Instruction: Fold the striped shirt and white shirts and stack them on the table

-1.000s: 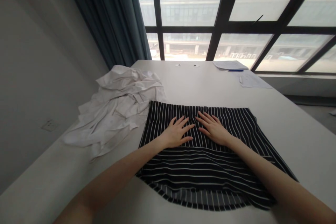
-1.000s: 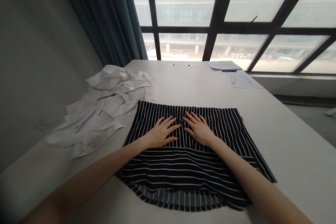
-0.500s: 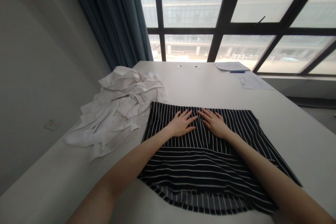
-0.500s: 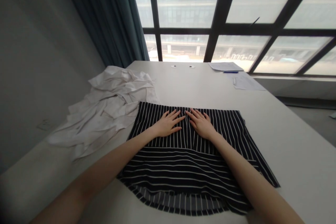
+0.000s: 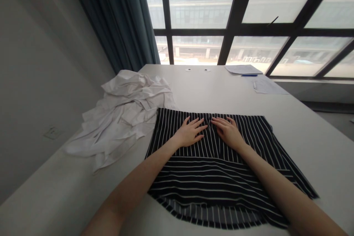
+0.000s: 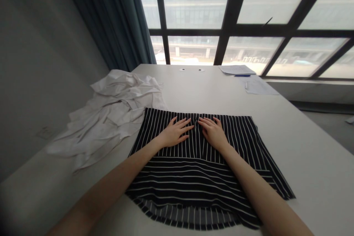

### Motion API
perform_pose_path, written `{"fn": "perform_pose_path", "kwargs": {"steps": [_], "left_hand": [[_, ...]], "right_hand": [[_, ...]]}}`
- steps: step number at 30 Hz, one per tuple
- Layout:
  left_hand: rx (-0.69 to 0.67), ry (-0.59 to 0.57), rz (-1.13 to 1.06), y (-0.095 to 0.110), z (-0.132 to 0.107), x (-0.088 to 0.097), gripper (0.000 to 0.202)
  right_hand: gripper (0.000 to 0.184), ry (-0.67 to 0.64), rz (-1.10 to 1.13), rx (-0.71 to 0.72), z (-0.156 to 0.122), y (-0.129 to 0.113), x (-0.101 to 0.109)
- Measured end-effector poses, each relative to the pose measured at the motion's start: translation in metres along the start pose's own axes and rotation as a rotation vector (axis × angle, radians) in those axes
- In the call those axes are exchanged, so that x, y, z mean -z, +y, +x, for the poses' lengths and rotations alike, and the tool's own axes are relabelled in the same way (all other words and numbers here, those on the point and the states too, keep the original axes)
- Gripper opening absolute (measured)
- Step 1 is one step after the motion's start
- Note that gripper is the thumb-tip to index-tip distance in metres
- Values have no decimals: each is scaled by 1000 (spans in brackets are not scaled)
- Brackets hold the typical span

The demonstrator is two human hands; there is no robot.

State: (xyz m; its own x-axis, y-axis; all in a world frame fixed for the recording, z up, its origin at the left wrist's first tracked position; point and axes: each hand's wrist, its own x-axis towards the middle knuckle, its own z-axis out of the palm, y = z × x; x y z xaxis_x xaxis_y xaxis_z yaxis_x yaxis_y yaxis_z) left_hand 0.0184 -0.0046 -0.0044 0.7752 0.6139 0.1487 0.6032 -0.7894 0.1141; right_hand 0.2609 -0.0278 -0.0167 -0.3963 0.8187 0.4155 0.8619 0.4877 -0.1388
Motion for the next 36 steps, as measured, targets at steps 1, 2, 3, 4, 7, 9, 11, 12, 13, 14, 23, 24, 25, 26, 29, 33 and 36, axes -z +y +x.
{"fn": "perform_pose_path", "kwargs": {"steps": [1,2,3,4,7,9,11,12,13,14,23,24,25,26,29,33,36], "left_hand": [[3,-5,1,0,0,0,48],[5,-7,3,1,0,1,48],[5,-4,4,1,0,1,48],[1,5,3,1,0,1,47],[-39,38,-11,1,-2,2,44],[-63,38,-32,1,-2,2,43],[-66,19,-54,0,-3,2,43],[-63,8,-63,0,-3,2,43],[-62,-3,-70,-1,-4,2,44],[-63,-12,-75,-1,-4,3,45],[-82,-103,-19,-2,-4,3,54],[-82,-115,-11,-2,-4,3,55],[-81,-125,-4,-2,-4,4,56],[-79,-135,1,-2,-5,5,57],[-58,-153,10,-5,-10,7,58],[12,-143,45,-10,-33,12,58],[40,-123,59,-5,-61,22,58]], "right_hand": [[43,-15,-12,-12,0,0,0],[43,-29,-23,-26,-1,-1,0],[44,-42,-31,-36,-1,-1,0],[44,-52,-37,-41,-1,-1,0],[44,-54,-41,-26,-1,-1,1],[41,-42,-33,7,0,-1,2],[40,-25,-24,31,1,-2,3],[41,-23,-23,32,2,-2,3],[43,-28,-24,22,2,-2,2],[46,-42,-27,6,2,-2,1],[53,-271,-73,-130,3,2,-4],[53,-285,-83,-138,3,2,-4],[54,-299,-91,-142,2,2,-3],[54,-313,-97,-141,2,1,-2],[59,-358,-103,-131,-3,5,4],[63,-430,-130,-163,-20,22,16],[64,-449,-173,-244,-40,31,31]]}}
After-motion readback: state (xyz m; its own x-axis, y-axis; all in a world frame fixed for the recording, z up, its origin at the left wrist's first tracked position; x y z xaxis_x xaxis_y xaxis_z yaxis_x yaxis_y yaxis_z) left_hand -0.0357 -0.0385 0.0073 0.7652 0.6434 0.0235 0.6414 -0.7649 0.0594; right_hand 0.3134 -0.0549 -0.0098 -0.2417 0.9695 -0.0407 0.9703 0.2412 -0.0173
